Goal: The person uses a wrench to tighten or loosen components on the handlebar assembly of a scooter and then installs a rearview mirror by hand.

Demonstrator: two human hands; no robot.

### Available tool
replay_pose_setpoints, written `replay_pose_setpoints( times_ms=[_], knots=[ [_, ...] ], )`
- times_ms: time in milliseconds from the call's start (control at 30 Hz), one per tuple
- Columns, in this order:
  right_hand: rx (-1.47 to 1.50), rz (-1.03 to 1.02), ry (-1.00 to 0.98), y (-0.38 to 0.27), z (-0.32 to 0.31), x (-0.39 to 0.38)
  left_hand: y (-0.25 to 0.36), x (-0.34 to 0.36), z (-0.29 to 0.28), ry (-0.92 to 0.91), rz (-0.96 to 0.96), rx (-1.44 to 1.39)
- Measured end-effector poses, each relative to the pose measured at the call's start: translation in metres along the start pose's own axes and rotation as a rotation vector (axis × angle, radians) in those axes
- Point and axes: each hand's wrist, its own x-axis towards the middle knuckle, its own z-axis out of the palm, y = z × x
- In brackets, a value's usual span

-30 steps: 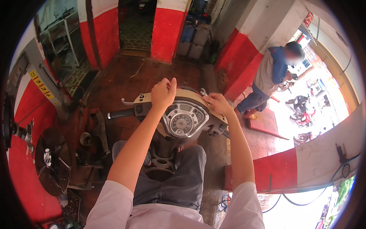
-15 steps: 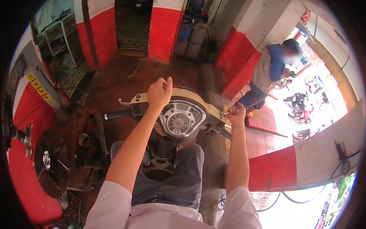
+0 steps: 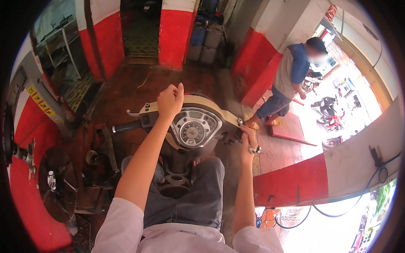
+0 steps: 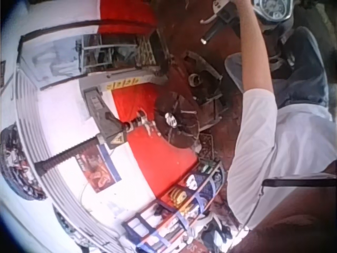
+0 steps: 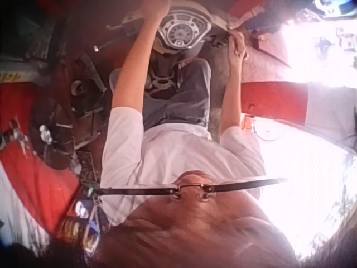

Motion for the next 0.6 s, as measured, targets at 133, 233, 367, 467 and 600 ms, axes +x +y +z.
replay_pose_setpoints(
  times_ms=[133,233,367,467,600],
  knots=[
    [-0.521,-0.447,-0.310,-0.065,0.021,0.019,0.002,-0.001,-0.001,-0.015,-0.027,-0.008],
    [-0.662,-0.553,-0.608,-0.074,0.018,0.043,0.006,-0.002,0.000,-0.006,-0.002,-0.022],
    [-0.745,-0.250,-0.802,-0.089,0.044,0.059,0.003,-0.002,-0.002,-0.008,-0.028,-0.009],
    [-0.784,-0.294,-0.820,-0.081,0.058,0.080,0.005,-0.001,0.000,-0.014,-0.018,-0.026],
    [-0.491,-0.143,-0.893,-0.049,0.073,0.107,0.001,-0.001,0.002,0.004,-0.019,-0.028]
  ],
)
